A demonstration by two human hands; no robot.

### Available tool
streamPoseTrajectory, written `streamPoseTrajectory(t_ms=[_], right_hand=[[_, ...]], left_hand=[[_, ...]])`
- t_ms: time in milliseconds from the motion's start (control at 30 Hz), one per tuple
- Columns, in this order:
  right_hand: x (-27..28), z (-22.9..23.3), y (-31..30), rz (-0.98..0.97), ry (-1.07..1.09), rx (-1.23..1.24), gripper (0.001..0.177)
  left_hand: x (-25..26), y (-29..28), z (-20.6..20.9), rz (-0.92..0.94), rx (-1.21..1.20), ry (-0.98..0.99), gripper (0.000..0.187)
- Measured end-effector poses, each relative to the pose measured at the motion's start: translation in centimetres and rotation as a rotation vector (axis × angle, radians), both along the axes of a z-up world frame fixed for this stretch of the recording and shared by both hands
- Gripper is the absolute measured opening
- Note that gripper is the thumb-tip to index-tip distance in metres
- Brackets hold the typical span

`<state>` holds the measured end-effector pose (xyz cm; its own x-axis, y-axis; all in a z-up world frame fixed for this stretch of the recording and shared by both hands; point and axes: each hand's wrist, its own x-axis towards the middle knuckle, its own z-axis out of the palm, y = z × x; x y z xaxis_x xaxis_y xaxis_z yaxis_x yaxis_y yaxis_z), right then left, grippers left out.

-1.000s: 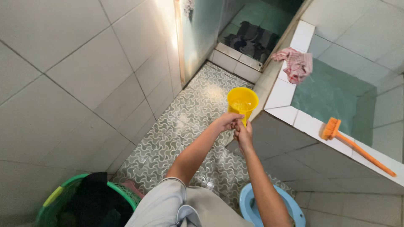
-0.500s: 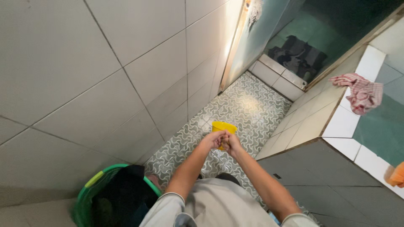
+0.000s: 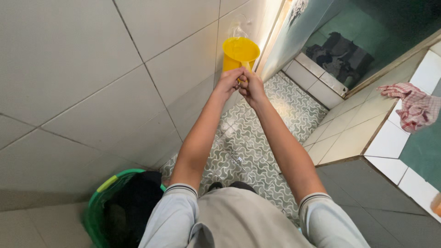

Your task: The person wipes the wall above a water basin and organizes various bathroom items including toothbrushes and a tube on a purple tiered rack.

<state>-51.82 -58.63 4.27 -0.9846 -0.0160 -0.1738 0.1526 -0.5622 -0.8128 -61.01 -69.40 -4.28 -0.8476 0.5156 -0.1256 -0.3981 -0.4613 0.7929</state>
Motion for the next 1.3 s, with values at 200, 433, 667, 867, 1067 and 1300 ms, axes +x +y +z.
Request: streamPoseTrajectory(t_ms=[200, 433, 667, 867, 1067, 1300], right_hand=[[4.9, -5.1, 2.7, -0.001, -0.094, -0.076, 0.033], [17.2, -18.7, 4.9, -0.003, -0.267, -0.338, 0.040], [24.5, -23.1, 5.3, -0.288, -0.531, -0.379, 0.033], [17.9, -21.1, 5.7, -0.193, -0.440, -0.223, 0.036], [8.8, -11.4, 3.6, -0.194, -0.139, 0.104, 0.013], [5.3, -3.6, 0.6, -0.063, -0.031, 0.025, 0.011]], left_hand=[[2.9, 3.1, -6.3, -0.145, 0.064, -0.247, 0.012], [17.4, 5.6, -14.7, -0.437, -0.066, -0.617, 0.026], [24.4, 7.3, -17.4, -0.614, -0.164, -0.735, 0.028], [19.3, 7.4, -16.3, -0.524, -0.253, -0.657, 0.037], [8.3, 4.4, -9.5, -0.206, 0.019, -0.014, 0.023], [4.5, 0.6, -3.0, -0.093, 0.018, 0.030, 0.019]])
